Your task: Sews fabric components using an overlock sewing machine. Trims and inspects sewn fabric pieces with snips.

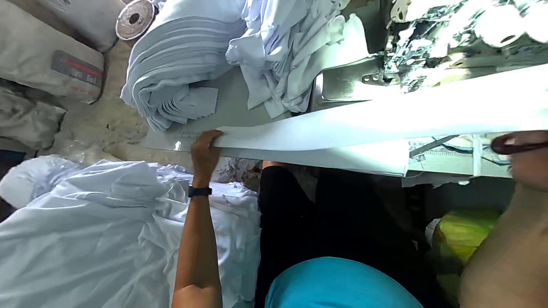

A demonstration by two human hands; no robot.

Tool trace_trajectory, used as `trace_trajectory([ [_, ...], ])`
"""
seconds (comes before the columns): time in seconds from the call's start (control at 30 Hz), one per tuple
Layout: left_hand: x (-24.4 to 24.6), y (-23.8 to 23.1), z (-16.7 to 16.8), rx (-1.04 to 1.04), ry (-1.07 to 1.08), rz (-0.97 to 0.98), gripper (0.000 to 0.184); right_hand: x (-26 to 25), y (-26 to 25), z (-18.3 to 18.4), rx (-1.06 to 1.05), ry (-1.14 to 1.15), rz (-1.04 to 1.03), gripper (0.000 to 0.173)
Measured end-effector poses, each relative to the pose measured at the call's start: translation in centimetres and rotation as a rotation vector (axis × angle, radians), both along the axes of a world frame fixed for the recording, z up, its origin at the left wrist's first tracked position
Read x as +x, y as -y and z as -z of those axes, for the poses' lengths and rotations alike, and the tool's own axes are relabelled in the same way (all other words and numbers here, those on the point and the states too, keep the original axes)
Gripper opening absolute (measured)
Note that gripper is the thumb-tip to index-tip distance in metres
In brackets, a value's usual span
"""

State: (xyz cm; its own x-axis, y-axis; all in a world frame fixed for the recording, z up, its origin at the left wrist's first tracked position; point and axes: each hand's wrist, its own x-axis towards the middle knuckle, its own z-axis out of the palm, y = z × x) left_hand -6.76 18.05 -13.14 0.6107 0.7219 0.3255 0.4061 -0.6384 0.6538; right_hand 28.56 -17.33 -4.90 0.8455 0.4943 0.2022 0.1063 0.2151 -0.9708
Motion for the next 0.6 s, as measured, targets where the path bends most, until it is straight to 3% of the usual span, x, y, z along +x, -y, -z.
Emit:
trace_trajectory([
  [0.1,0.2,-2.5,-2.3,-0.485,0.778,-0.250,0.023,-2.0,-1.7,2.0,-0.140,0.234,0.008,0.023],
  [0.17,0.8,-3.3,-4.5,-0.615,1.125,-0.207,0.031,-3.9,-2.7,4.2,-0.278,0.352,-0.035,0.012],
  [0.2,1.2,-3.6,-5.1,-0.634,1.195,-0.069,0.036,-4.4,-3.1,5.4,-0.342,0.433,-0.071,0.010],
  [0.27,3.2,-2.5,-5.7,-0.619,1.083,0.186,0.036,-4.8,-3.7,7.0,-0.436,0.550,-0.142,0.021],
  [0.4,10.2,5.5,-7.1,-0.438,0.425,0.572,0.009,-5.3,-4.6,5.9,-0.288,0.490,-0.274,0.015],
  [0.5,15.4,10.5,-6.8,-0.394,0.244,0.829,0.003,-5.7,-4.7,4.5,-0.121,0.498,-0.348,0.022],
  [0.6,18.1,12.1,-6.8,-0.432,0.120,0.914,0.007,-5.9,-4.5,4.0,-0.040,0.520,-0.354,0.028],
])
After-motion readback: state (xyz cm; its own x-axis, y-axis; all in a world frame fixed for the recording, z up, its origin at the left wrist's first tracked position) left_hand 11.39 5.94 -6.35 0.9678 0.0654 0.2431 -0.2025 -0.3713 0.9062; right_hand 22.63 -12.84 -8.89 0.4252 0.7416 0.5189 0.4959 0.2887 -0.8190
